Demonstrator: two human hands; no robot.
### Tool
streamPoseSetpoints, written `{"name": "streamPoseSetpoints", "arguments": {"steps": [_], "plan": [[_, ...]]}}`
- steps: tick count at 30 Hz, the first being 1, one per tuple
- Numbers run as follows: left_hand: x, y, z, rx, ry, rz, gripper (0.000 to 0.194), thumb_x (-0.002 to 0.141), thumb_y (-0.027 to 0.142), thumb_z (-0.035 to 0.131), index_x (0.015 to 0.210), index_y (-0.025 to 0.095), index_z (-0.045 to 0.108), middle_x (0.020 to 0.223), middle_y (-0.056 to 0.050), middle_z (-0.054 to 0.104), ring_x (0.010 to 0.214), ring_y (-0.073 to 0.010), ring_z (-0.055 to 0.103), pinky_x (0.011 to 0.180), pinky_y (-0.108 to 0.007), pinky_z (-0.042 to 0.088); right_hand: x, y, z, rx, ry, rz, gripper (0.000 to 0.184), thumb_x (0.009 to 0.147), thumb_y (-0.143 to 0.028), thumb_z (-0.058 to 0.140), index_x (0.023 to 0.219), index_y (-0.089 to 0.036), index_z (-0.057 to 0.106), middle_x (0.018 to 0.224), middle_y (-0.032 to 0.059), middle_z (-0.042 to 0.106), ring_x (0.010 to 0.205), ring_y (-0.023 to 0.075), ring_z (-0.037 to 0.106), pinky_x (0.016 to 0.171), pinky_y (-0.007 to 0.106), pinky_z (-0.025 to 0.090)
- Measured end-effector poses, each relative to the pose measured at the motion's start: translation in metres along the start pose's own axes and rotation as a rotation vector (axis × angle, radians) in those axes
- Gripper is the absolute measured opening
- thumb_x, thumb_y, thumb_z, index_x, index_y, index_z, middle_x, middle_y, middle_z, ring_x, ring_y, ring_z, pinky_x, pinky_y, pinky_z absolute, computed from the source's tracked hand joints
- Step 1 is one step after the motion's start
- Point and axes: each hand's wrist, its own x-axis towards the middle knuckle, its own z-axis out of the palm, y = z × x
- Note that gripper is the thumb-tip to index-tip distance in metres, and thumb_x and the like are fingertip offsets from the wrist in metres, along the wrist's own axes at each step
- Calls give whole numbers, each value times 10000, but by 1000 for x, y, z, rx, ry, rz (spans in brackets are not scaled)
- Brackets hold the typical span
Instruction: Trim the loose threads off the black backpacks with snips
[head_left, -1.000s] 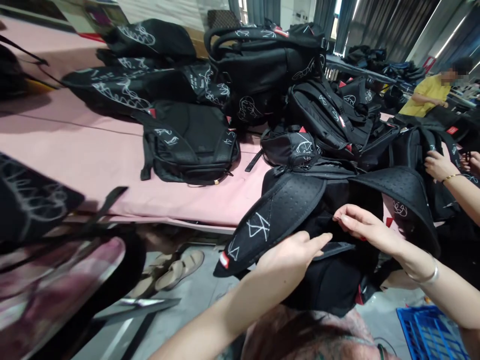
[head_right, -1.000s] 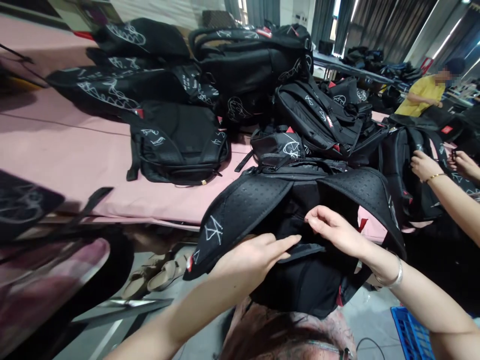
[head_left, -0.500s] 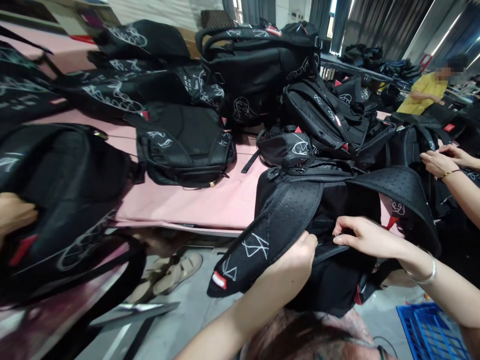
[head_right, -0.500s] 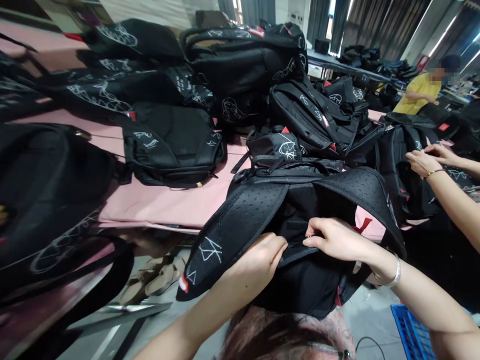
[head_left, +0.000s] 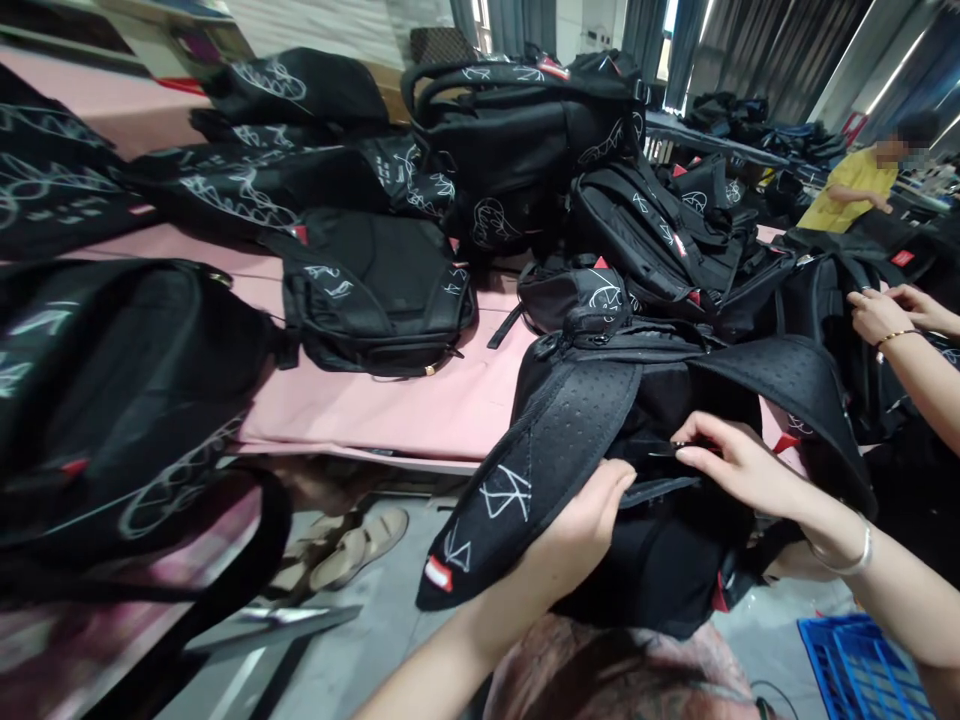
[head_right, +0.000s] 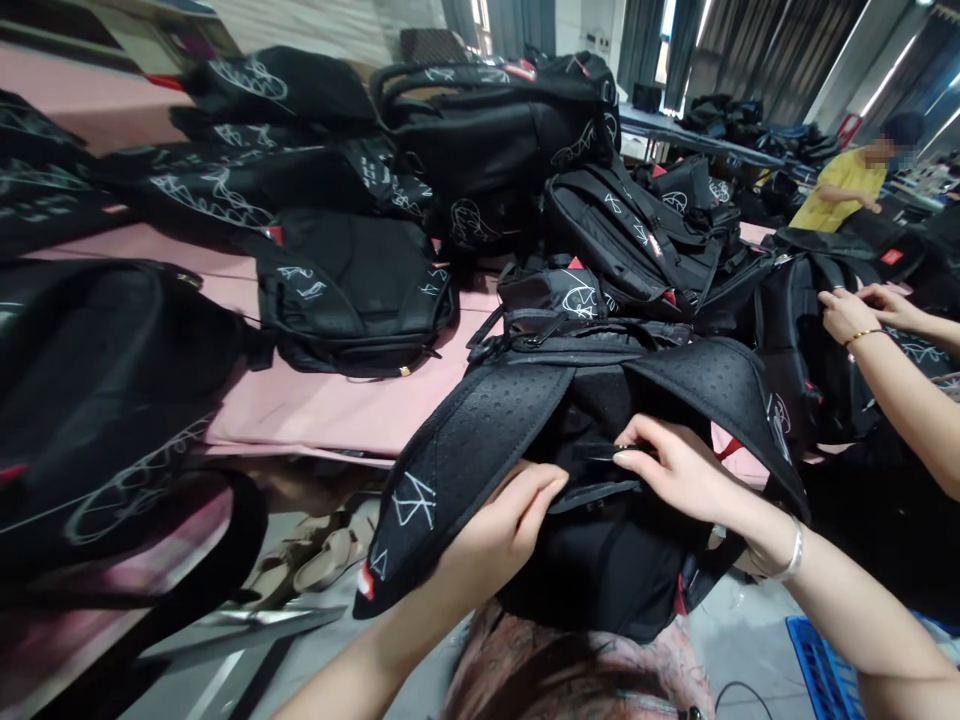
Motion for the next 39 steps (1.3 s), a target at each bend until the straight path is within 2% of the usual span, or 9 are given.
{"name": "streamPoseSetpoints", "arguments": {"steps": [3,7,13,18,21,28,33,36,39], "plan": [[0,-7,-7,-315,-82,18,202,874,163,379,804,186,568,741,-4,600,721,-110,555,753,-235,449,-8,6,1,-13,45,-243,351,774,-397,612,1046,-190,530,950,58,584,857,172,544,717,269,435],[9,-18,-19,-685,-177,232,304,884,230,384,623,176,529,574,-1,548,609,-110,537,793,-283,469,-18,15,18,-307,153,-571,124,872,-201,486,820,-184,598,727,24,588,668,119,536,596,244,388],[39,-17,-12,-482,-290,-125,184,827,155,486,911,167,650,870,-41,686,806,-135,620,713,-229,483,-23,15,40,-659,415,-838,245,799,-57,546,592,-182,507,520,-42,516,471,77,397,468,275,220],[61,-17,7,-356,-623,-111,188,777,148,526,847,165,700,840,-61,715,776,-177,653,681,-248,458,-24,15,43,-664,434,-870,226,783,-57,569,611,-181,490,522,-53,499,485,70,398,462,272,212],[71,-17,12,-407,-726,-93,163,745,157,552,779,173,711,788,-48,719,747,-169,653,650,-226,439,-24,17,43,-654,433,-879,199,782,-73,577,634,-181,500,530,-52,503,491,72,398,463,271,214],[72,-10,16,-270,-684,-58,174,643,90,507,627,146,671,588,-24,655,547,-138,584,535,-215,378,-24,16,40,-651,419,-885,194,782,-69,576,627,-169,515,545,-40,513,506,77,409,475,271,222],[71,-8,16,-355,-492,-369,213,744,161,453,699,115,656,627,-37,644,535,-128,575,510,-211,385,-24,19,42,-642,418,-886,140,790,-94,566,665,-154,550,542,-33,511,524,88,407,480,268,233],[71,-13,16,-514,-583,-468,267,797,223,429,780,112,671,678,-39,669,530,-122,593,525,-211,420,-24,20,43,-635,429,-900,134,790,-99,565,667,-150,550,543,-30,508,530,91,405,483,268,234],[70,-19,18,-511,-726,-313,214,757,230,505,783,152,703,741,-33,702,670,-153,637,630,-226,443,-25,19,44,-639,427,-903,150,789,-103,572,653,-158,539,538,-35,499,522,88,400,484,270,224]]}}
